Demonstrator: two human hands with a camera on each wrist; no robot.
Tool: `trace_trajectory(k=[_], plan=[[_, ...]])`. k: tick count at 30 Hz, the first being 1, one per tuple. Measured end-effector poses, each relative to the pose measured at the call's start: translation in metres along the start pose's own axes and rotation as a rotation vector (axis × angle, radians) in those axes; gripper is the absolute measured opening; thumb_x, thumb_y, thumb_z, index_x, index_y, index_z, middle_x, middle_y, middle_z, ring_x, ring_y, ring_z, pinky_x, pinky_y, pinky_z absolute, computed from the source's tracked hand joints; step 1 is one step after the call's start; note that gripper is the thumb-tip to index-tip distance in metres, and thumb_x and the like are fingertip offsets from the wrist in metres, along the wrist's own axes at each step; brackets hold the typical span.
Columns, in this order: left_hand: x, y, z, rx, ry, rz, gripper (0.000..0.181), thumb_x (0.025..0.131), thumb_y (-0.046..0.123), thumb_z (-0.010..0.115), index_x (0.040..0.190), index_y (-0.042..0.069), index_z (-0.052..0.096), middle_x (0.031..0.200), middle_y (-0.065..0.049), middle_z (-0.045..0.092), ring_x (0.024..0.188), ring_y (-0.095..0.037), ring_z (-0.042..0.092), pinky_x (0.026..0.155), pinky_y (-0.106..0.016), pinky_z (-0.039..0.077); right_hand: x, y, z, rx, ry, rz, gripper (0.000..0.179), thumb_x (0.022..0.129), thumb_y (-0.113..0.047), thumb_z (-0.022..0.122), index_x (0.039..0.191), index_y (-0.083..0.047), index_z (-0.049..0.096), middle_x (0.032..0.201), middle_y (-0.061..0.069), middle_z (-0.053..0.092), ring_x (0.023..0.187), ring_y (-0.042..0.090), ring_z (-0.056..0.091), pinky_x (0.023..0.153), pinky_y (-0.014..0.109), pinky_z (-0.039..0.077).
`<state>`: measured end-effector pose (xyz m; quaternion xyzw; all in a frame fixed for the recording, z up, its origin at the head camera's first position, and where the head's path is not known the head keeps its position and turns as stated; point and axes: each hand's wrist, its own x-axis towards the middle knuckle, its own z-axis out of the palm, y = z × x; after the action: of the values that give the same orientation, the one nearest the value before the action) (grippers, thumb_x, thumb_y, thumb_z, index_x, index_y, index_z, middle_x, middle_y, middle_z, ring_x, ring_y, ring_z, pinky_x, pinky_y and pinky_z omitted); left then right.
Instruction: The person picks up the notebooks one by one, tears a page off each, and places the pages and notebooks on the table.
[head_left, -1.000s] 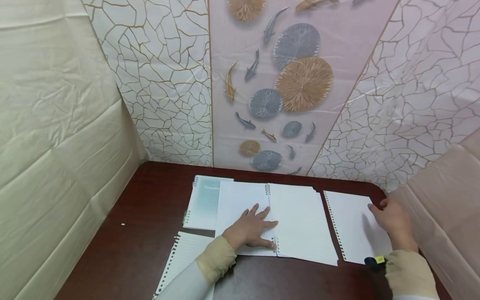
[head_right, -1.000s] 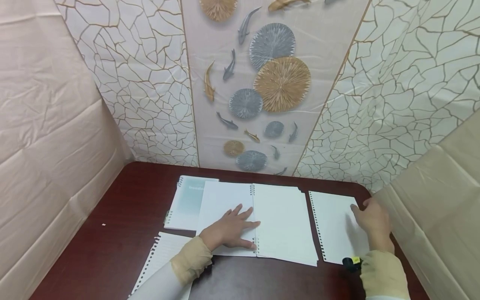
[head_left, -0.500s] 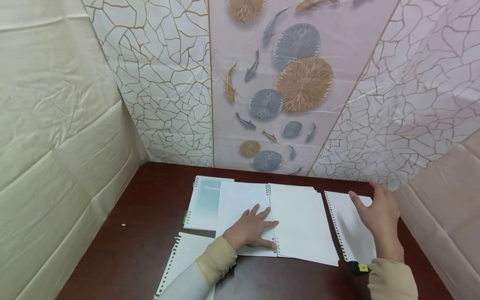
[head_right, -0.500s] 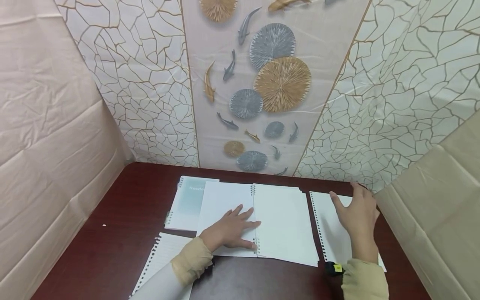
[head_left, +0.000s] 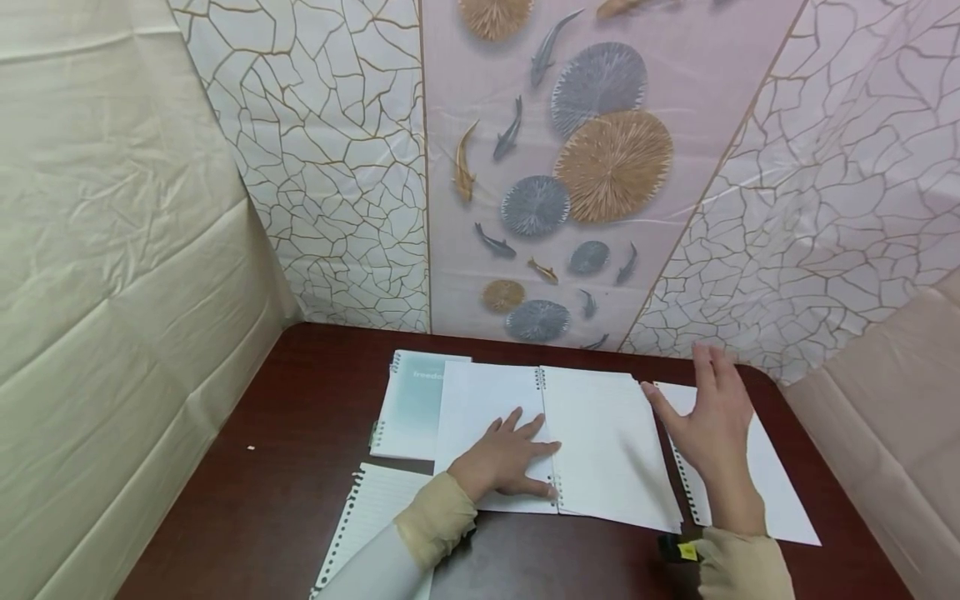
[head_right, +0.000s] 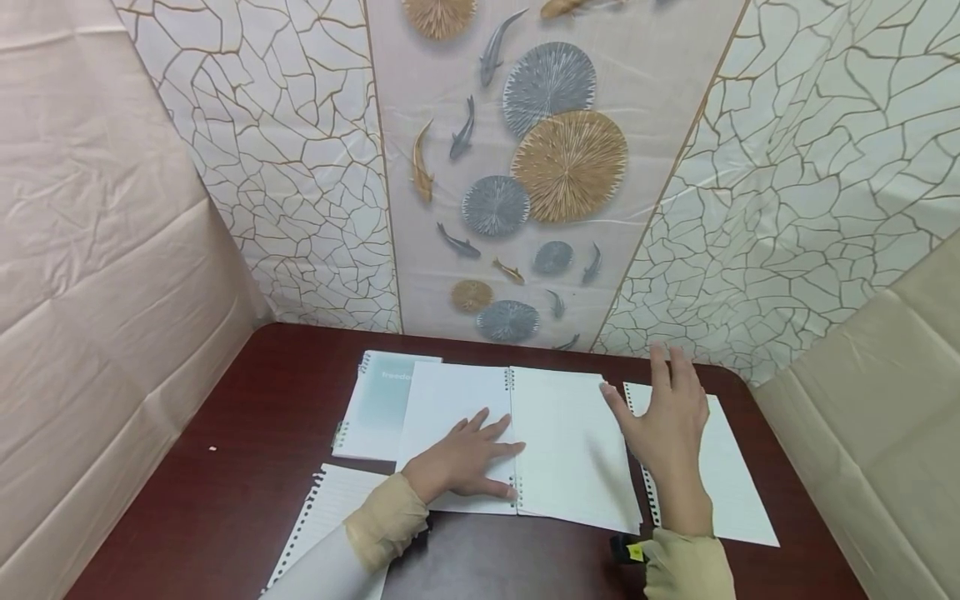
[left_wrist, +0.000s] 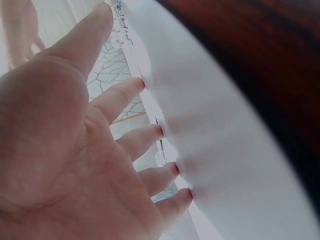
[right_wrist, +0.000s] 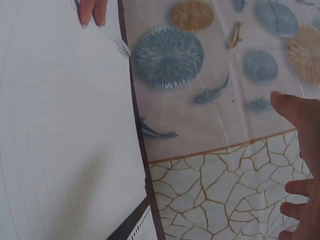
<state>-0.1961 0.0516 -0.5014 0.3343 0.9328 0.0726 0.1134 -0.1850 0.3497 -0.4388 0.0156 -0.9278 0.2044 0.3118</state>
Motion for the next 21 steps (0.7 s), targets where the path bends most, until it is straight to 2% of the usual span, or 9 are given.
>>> trace_trajectory(k=[7, 14, 18, 21], plan=[[0.001, 0.0, 0.0, -0.015, 0.002, -0.001, 0.08, 0.09, 0.074, 0.068, 0.16, 0.041, 0.048, 0.175, -0.002, 0.027, 0.161, -0.036, 0.019, 0.127, -0.052, 0.027, -0.002, -0.014, 0.012, -0.005, -0.043, -0.107, 0.102, 0.089, -0.06, 0.075, 0.167, -0.009, 0.033, 0.171, 0.025, 0.025, 0.159, 0.047, 0.016, 0.121, 0.077, 0.008], [0.002, -0.001, -0.001, -0.034, 0.012, 0.004, 0.084, 0.088, 0.074, 0.071, 0.16, 0.037, 0.049, 0.174, -0.003, 0.03, 0.16, -0.036, 0.023, 0.125, -0.053, 0.03, -0.007, -0.025, 0.024, -0.009, -0.103, -0.12, 0.102, 0.089, -0.062, 0.073, 0.167, -0.01, 0.033, 0.174, 0.023, 0.021, 0.161, 0.044, 0.012, 0.123, 0.074, 0.007], [0.005, -0.005, 0.0, -0.038, 0.055, 0.01, 0.088, 0.087, 0.076, 0.07, 0.161, 0.033, 0.048, 0.174, -0.003, 0.03, 0.159, -0.034, 0.028, 0.123, -0.052, 0.035, -0.008, -0.03, 0.029, -0.01, -0.125, -0.128, 0.1, 0.089, -0.061, 0.074, 0.167, -0.012, 0.033, 0.173, 0.024, 0.022, 0.161, 0.044, 0.012, 0.123, 0.074, 0.008], [0.008, -0.01, -0.001, -0.053, 0.113, 0.003, 0.09, 0.087, 0.078, 0.068, 0.161, 0.031, 0.048, 0.174, -0.003, 0.028, 0.157, -0.032, 0.032, 0.12, -0.051, 0.039, -0.007, -0.032, 0.031, -0.014, -0.13, -0.142, 0.1, 0.089, -0.06, 0.074, 0.167, -0.013, 0.033, 0.172, 0.025, 0.024, 0.161, 0.044, 0.013, 0.122, 0.075, 0.009]])
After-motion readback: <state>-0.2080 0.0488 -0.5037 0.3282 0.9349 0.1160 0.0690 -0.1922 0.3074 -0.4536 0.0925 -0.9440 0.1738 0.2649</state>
